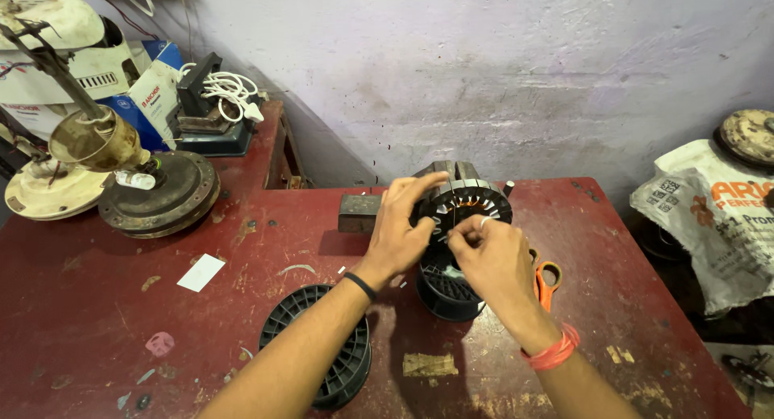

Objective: The person winds copper wire around the slots of a motor stator, using both hands to guide and secure the wire. They repeatedly feed the wire through the stator slots and trim excess wire with orange-handled scissors.

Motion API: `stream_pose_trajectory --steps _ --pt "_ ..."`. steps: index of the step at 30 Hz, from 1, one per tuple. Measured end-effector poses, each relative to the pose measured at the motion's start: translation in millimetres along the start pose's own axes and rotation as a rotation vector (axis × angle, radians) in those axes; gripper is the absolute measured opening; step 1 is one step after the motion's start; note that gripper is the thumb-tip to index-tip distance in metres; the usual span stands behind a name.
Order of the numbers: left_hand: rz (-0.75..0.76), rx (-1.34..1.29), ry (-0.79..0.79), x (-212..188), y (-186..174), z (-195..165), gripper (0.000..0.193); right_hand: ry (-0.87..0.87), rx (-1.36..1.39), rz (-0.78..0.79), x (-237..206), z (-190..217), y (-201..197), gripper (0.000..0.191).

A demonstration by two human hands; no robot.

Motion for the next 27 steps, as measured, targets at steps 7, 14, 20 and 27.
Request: stream_pose_trajectory --steps 7,14,20,27 --pt "0.0 0.259 0.279 -5.2 -10.3 -12.9 0.031 0.087 -0.097 0.247 -36.3 1.5 1.1 0.011" --pt "0.017 0.318 0.309 -4.5 -11.4 -12.7 0.018 0.12 -0.025 0.568 -65.5 6.4 -15.4 0.012" --pt "0.023 0.285 0.254 -8.3 -10.2 -11.2 0.015 0.106 0.03 0.484 -48.4 16.7 -46.2 0.014" --pt "-0.077 0.225 0.264 -14.4 -12.6 -17.3 0.018 0.089 0.162 0.15 -5.2 29.6 -61.4 0.011"
Point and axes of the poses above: each hand's wrist, its own x-axis towards the middle knuckle, its own y-axis out of the palm, z = x × y, the point moved 1 cm from there along x, towards the middle knuckle, and after that the axes turned 14 degrees about -y, right-handed, at the moved point
